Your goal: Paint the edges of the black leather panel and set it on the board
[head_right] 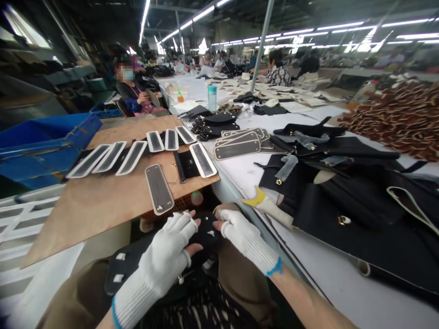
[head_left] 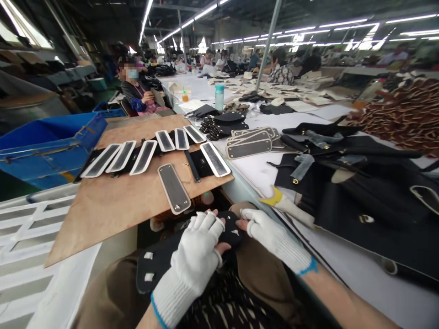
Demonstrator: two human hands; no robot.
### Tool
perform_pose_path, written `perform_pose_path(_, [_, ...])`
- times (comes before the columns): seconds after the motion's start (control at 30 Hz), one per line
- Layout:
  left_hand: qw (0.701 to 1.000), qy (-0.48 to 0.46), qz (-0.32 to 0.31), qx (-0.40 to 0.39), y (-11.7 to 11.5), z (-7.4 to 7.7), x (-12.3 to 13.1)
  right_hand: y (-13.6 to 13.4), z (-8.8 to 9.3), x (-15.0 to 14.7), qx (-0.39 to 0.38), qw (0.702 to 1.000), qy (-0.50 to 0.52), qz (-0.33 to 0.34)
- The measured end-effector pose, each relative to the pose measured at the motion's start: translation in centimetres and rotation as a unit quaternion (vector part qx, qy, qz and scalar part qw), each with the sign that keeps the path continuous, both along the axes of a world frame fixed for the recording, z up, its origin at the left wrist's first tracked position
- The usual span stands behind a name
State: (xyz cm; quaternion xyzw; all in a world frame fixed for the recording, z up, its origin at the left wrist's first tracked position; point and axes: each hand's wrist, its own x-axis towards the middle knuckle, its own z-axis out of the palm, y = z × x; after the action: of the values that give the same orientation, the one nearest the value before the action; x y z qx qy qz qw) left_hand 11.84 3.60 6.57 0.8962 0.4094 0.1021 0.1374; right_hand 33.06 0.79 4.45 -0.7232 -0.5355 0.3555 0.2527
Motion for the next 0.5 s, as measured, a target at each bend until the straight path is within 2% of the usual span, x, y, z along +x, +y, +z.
perform_pose_path(0.1, [0.999,0.032,-0.015,-0.02,0.4,-0.3,1.1,-0.2,-0.3,0.2,-0.025,1.0,0.009,-0.008])
perform_pose_path(0.27, [0.998,0.053,-0.029,-0.011,0.3,-0.8,1.2,-0.8,-0.6,0.4,-0.039,0.998,0.029,-0.03])
perform_pose_path(0.37, [0.998,0.047,-0.037,-0.011,0.4,-1.0,1.2,-1.1,-0.3,0.2,-0.049,0.997,0.02,-0.059])
perform_pose_path(0.5, [0.998,0.051,-0.04,-0.015,0.5,-1.1,1.3,-1.2,0.4,-0.3,-0.062,0.996,0.027,-0.059])
